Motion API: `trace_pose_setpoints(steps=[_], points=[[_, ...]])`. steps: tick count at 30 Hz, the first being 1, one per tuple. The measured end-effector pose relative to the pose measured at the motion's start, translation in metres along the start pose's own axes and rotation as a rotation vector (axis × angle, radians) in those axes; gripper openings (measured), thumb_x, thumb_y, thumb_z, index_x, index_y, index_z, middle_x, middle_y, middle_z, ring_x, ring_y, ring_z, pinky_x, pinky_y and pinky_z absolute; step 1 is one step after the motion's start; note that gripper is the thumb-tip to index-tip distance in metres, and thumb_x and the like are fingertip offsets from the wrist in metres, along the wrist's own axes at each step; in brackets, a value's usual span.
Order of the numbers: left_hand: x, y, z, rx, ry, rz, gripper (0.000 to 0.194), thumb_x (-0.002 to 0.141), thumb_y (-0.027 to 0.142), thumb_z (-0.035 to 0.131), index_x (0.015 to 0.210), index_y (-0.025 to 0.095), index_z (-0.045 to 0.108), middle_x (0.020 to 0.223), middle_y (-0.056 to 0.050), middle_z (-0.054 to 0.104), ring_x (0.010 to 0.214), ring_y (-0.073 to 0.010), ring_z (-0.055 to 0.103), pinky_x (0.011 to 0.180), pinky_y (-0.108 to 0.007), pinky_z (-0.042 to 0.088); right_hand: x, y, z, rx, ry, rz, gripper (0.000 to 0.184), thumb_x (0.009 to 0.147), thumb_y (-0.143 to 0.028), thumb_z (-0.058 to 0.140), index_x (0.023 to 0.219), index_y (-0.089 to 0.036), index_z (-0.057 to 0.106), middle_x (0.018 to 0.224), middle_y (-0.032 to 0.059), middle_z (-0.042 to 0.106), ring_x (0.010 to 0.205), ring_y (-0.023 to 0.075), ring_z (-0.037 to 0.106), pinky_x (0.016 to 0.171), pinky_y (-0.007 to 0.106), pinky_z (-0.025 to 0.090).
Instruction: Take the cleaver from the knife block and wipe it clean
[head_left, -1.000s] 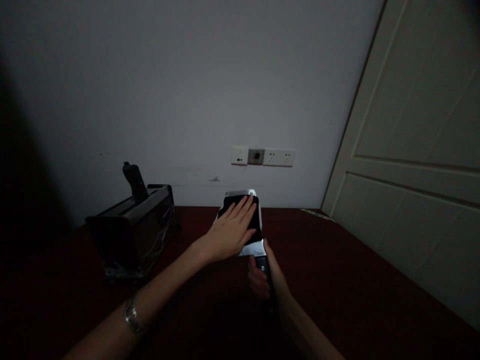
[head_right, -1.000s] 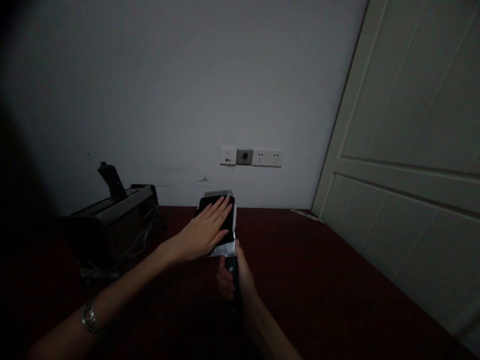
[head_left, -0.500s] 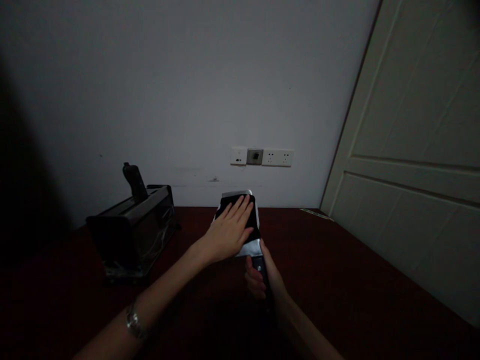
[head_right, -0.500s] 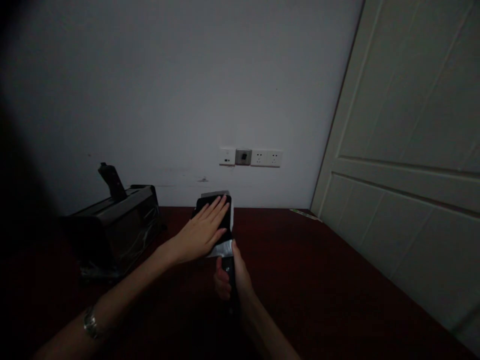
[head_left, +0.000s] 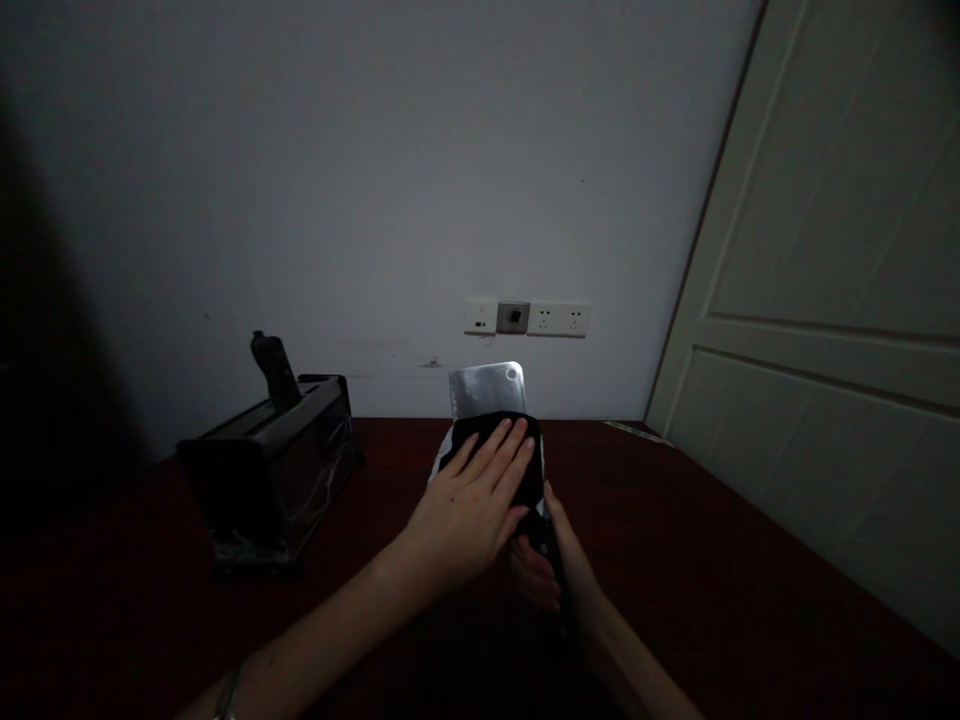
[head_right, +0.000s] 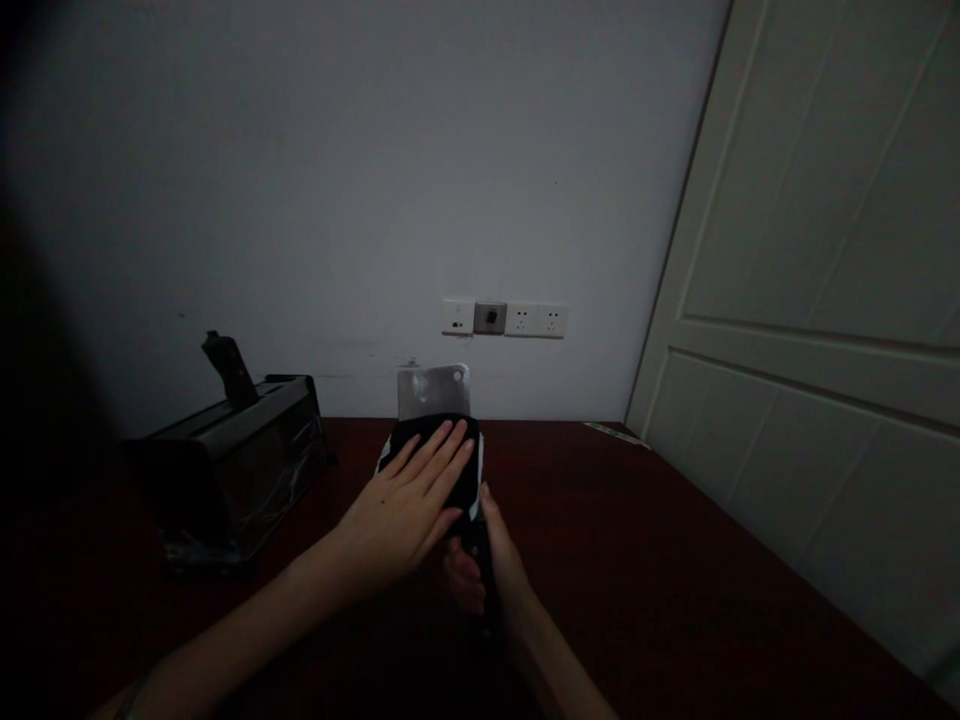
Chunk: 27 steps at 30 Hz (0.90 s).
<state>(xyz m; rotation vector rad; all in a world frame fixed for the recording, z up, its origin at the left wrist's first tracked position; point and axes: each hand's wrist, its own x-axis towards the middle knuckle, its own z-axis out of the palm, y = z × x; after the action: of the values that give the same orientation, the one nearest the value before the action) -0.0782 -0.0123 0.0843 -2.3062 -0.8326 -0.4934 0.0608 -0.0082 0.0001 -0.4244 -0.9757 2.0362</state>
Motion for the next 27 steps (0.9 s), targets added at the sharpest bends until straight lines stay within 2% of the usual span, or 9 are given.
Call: trace_pose_setpoints(steps=[7,11,15,17,20,22,25,27], points=[[0.001,-0.001,0.0,-0.025,-0.005,-0.002,0.058,0.092,0.035,0.029,0.144,0.013,0.015,0.15,-0.008,0.011,0.138,-0.0238,0.004,0.11,-0.042,0.022,-0.001,-0.001,0.0,-0.019,-0.052,0.026,0.075,0.069,-0.082,0.025,0.029,-0.019,0.035,0.022,-0.0036,0.028,0.017,0.0048,0.027,0.019,0.016,0.023],[0.005,-0.013,0.005,-0.009,0.001,-0.046,0.058,0.092,0.035,0.029,0.143,0.011,0.015,0.15,-0.009,0.01,0.138,-0.0246,0.004,0.11,-0.043,0.021,0.001,0.005,0.003,0.033,-0.004,0.016,0.072,0.072,-0.078,0.03,0.034,-0.018,0.04,0.024,-0.0045,0.031,0.018,0.0048,0.027,0.02,0.016,0.024],[0.006,-0.029,0.009,-0.002,0.0,-0.097,0.058,0.093,0.034,0.028,0.143,0.009,0.014,0.15,-0.011,0.009,0.138,-0.025,0.002,0.11,-0.043,0.019,0.003,0.009,0.006,0.063,0.043,0.088,0.071,0.074,-0.078,0.025,0.04,-0.018,0.043,0.025,-0.0047,0.033,0.019,0.0058,0.028,0.02,0.017,0.025],[0.004,-0.032,0.009,-0.017,-0.013,-0.084,0.059,0.093,0.034,0.029,0.144,0.01,0.013,0.151,-0.011,0.007,0.138,-0.0246,0.001,0.111,-0.042,0.018,0.002,0.007,0.005,0.063,0.045,0.086,0.071,0.075,-0.078,0.022,0.043,-0.018,0.044,0.026,-0.005,0.033,0.019,0.0059,0.027,0.02,0.017,0.024],[0.001,-0.027,0.008,-0.049,-0.041,-0.022,0.059,0.093,0.036,0.031,0.143,0.012,0.013,0.151,-0.009,0.004,0.138,-0.0235,0.0,0.111,-0.041,0.017,-0.001,0.002,0.004,0.076,0.055,0.002,0.07,0.076,-0.076,0.024,0.044,-0.017,0.044,0.026,-0.0067,0.031,0.019,0.0046,0.023,0.021,0.016,0.022],[-0.001,-0.021,0.007,-0.071,-0.066,0.027,0.059,0.092,0.036,0.032,0.143,0.012,0.014,0.151,-0.009,0.003,0.138,-0.0225,-0.001,0.111,-0.04,0.017,-0.002,-0.002,0.001,0.073,0.048,-0.051,0.069,0.075,-0.076,0.028,0.04,-0.018,0.04,0.026,-0.0074,0.028,0.019,0.0033,0.02,0.021,0.015,0.02],[-0.003,-0.014,0.009,-0.094,-0.095,0.069,0.059,0.092,0.035,0.033,0.143,0.013,0.014,0.151,-0.008,0.004,0.138,-0.0215,-0.001,0.111,-0.039,0.018,-0.002,-0.005,-0.002,0.05,0.007,-0.058,0.069,0.072,-0.077,0.031,0.036,-0.019,0.034,0.024,-0.0073,0.024,0.019,0.003,0.02,0.021,0.015,0.019],[-0.002,-0.018,0.013,-0.1,-0.097,0.065,0.058,0.092,0.034,0.033,0.143,0.013,0.014,0.151,-0.009,0.004,0.138,-0.0217,0.0,0.111,-0.039,0.019,-0.001,-0.005,-0.002,0.067,0.011,-0.064,0.067,0.074,-0.075,0.034,0.04,-0.018,0.04,0.026,-0.0074,0.028,0.02,0.0031,0.021,0.021,0.015,0.02]])
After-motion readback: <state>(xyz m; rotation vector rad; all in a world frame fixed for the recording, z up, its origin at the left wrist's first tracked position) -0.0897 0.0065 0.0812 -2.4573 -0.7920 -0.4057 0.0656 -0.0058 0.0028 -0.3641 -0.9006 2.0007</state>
